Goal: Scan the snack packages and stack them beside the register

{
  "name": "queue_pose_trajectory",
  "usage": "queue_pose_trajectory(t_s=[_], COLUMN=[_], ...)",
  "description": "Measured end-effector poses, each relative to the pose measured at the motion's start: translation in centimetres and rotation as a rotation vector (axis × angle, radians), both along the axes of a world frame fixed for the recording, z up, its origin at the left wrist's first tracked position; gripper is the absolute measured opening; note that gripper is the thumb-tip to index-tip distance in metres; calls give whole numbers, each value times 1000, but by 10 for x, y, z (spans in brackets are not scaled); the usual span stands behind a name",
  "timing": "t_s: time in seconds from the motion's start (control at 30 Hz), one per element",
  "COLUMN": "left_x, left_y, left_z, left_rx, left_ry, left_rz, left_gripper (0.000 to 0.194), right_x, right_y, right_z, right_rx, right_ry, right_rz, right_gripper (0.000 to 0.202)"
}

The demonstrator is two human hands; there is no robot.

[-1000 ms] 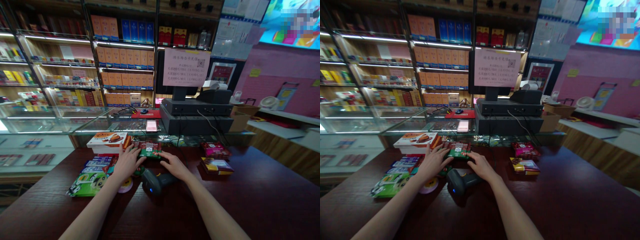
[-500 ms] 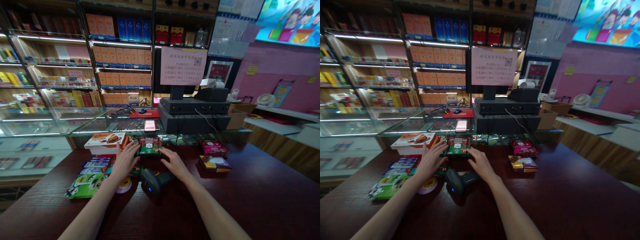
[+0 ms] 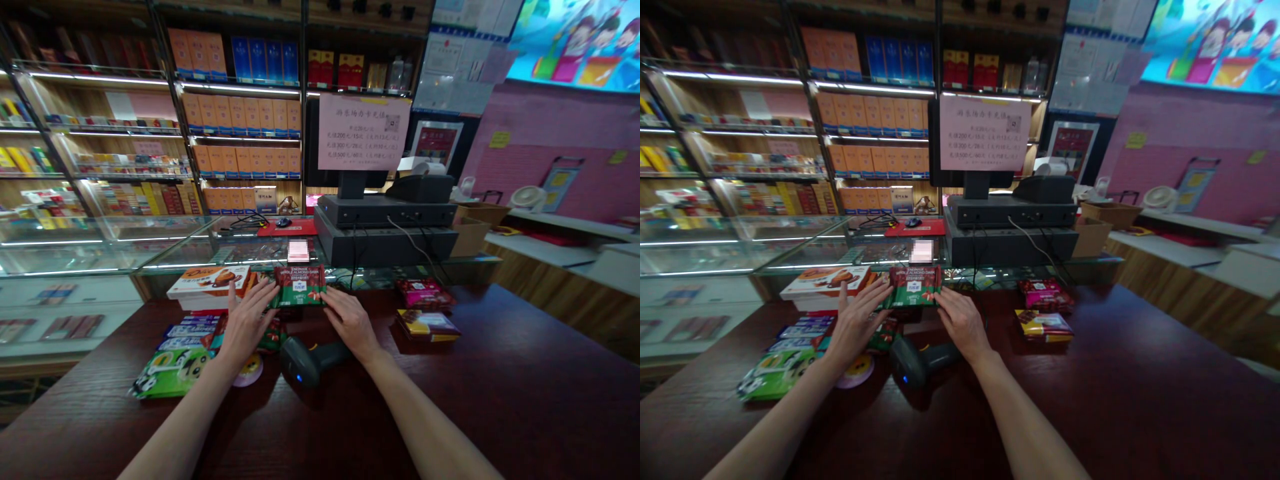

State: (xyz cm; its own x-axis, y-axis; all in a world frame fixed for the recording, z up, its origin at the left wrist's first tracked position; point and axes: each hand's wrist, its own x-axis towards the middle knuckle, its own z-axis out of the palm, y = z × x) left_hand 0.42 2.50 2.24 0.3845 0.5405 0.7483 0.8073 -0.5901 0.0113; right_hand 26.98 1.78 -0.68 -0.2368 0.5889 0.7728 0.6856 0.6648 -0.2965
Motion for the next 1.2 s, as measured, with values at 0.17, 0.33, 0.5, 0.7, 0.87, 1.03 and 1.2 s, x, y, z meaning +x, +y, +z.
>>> queue_pose_trajectory(t_s=[0.17,0.33,0.5,0.7,0.87,1.03,1.2], left_x=[1,0,1,3,6,5,6], left_y=[-2,-3,-3,-5,-7,-6,-5], left_z=[2,3,4,5,6,4,4], left_rx=[3,-4,12,-13,-19,-8,-23], left_ry=[3,6,-5,-29,-72,-111,-148], left_rz=[-5,-18,-51,-77,-37,9,36], left_gripper=[41,41,38,34,27,26,28], right_x=[0,1,2,2,-2,-6,-10], right_y=[-1,-2,-4,-8,-10,-11,-10], right_z=[2,2,6,12,16,19,23], right_rx=[34,39,81,81,63,9,-54], right_ry=[4,10,25,87,114,167,297], right_rz=[-9,-11,-9,-18,-52,-87,-75], right_gripper=[37,36,34,27,18,19,19])
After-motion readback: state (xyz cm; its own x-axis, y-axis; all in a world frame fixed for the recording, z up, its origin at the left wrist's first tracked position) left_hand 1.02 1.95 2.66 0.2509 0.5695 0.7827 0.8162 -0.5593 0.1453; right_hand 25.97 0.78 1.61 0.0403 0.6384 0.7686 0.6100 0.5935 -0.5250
